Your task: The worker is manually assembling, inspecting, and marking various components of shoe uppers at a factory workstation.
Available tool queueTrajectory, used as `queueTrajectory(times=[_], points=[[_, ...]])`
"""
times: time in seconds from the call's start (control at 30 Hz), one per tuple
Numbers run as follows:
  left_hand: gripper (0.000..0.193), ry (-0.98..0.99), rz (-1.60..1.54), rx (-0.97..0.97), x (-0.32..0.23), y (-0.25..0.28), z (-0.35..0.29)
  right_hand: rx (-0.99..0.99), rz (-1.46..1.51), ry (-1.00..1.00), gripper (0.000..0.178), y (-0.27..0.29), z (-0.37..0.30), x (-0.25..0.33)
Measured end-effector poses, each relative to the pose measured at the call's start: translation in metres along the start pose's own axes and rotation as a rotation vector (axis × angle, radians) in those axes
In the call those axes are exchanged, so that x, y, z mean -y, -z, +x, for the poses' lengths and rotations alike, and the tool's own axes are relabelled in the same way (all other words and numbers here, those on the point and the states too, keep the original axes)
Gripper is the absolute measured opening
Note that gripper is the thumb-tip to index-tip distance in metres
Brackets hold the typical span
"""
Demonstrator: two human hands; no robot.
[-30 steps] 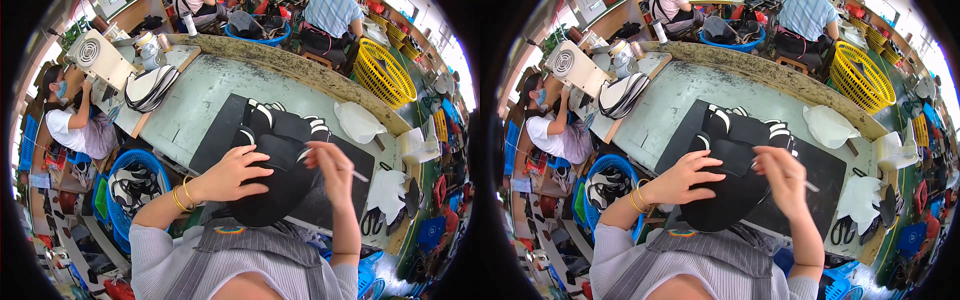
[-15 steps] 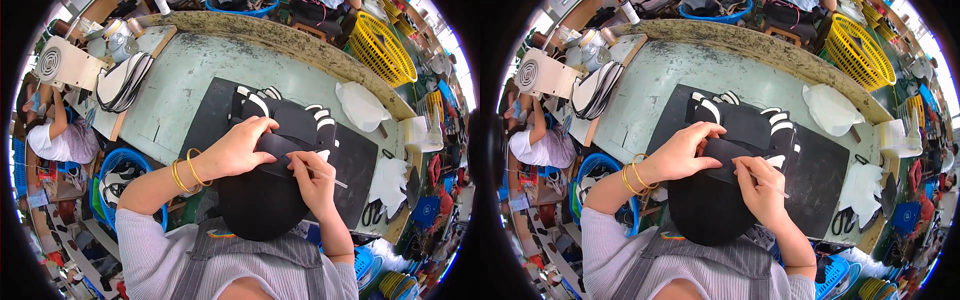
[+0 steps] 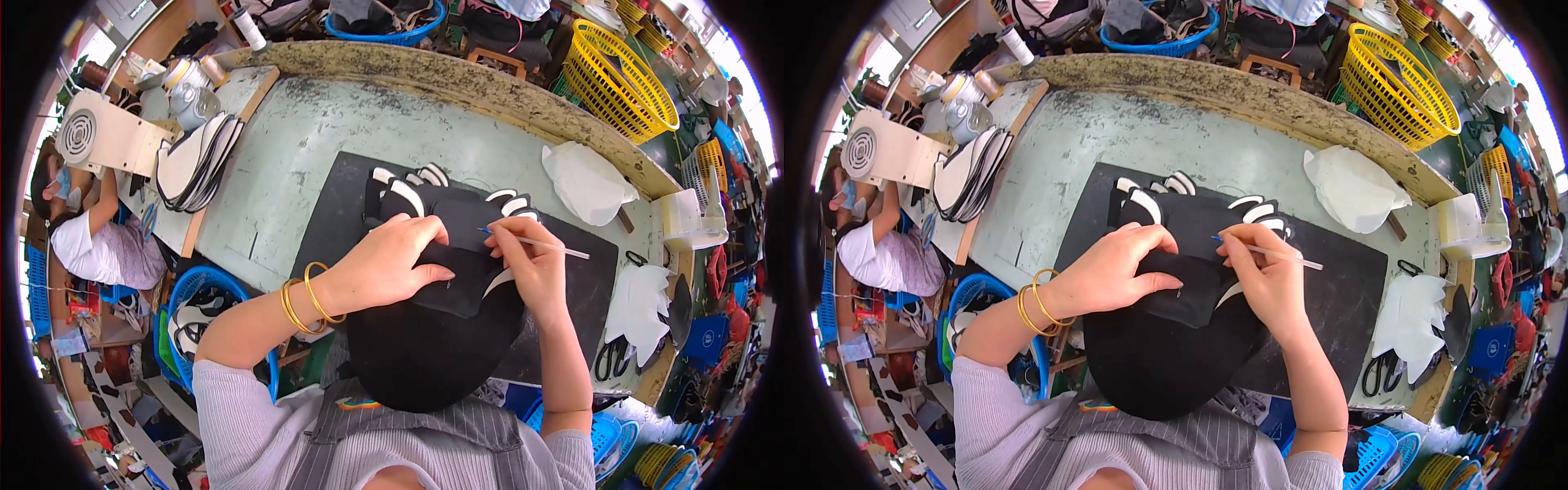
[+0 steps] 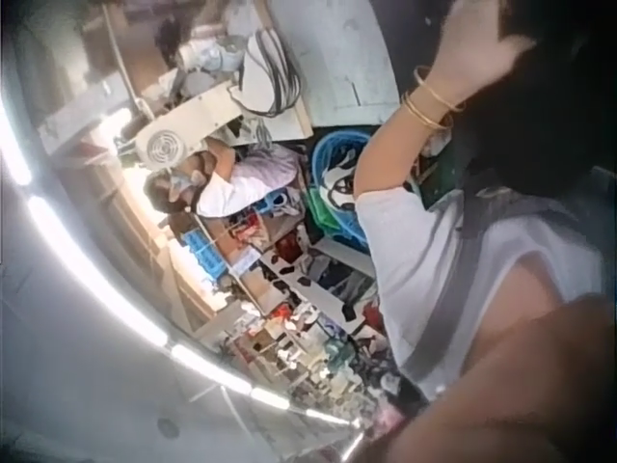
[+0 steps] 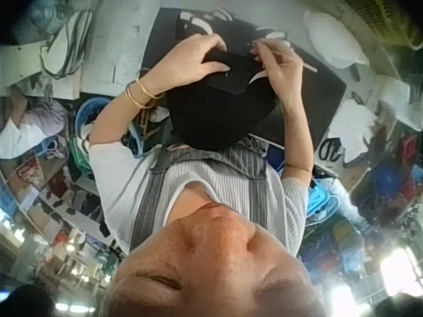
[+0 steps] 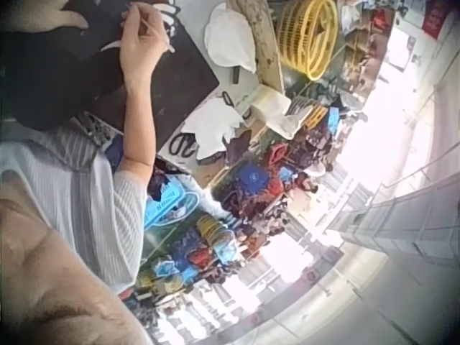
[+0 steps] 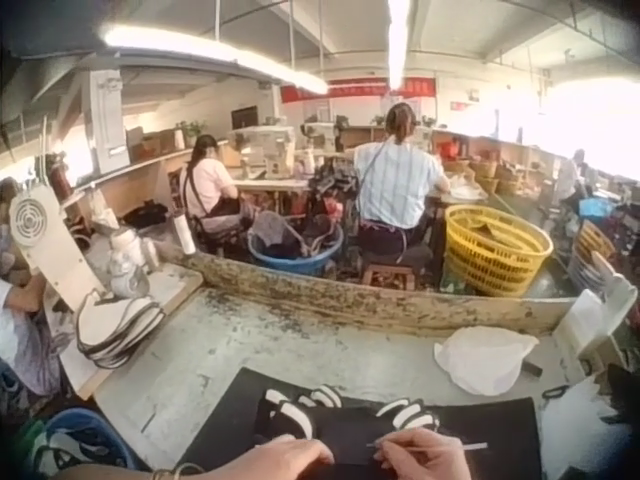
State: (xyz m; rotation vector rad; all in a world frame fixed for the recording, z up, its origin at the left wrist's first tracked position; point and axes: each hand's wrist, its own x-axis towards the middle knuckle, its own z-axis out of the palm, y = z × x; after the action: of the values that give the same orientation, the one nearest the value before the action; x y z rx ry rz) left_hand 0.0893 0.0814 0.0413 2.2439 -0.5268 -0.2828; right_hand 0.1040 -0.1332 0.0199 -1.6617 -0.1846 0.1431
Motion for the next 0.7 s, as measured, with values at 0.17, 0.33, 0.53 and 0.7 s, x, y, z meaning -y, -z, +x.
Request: queueTrajectory(times=[0.17, 0.33, 0.53, 0.7], points=[[0.034, 0.001, 0.029, 0.030, 0.005, 0.002, 0.012, -0.005, -0.194, -0.042, 0.013, 0.004, 0.010, -0.007], [0.033, -0.024, -0.075, 0.016, 0.009, 0.005, 0.019, 0.053, -0.137, -0.121, 0.014, 0.005, 0.015, 0.001], [0.029, 0.141, -0.126, -0.008, 0.013, 0.001, 0.032, -0.337, 0.072, 0.068, 0.020, 0.030, -0.002, -0.018], [0.024, 0.073, -0.141, -0.112, 0.016, -0.009, 0.042, -0.356, -0.308, 0.102, 0.040, 0.019, -0.038, -0.049]])
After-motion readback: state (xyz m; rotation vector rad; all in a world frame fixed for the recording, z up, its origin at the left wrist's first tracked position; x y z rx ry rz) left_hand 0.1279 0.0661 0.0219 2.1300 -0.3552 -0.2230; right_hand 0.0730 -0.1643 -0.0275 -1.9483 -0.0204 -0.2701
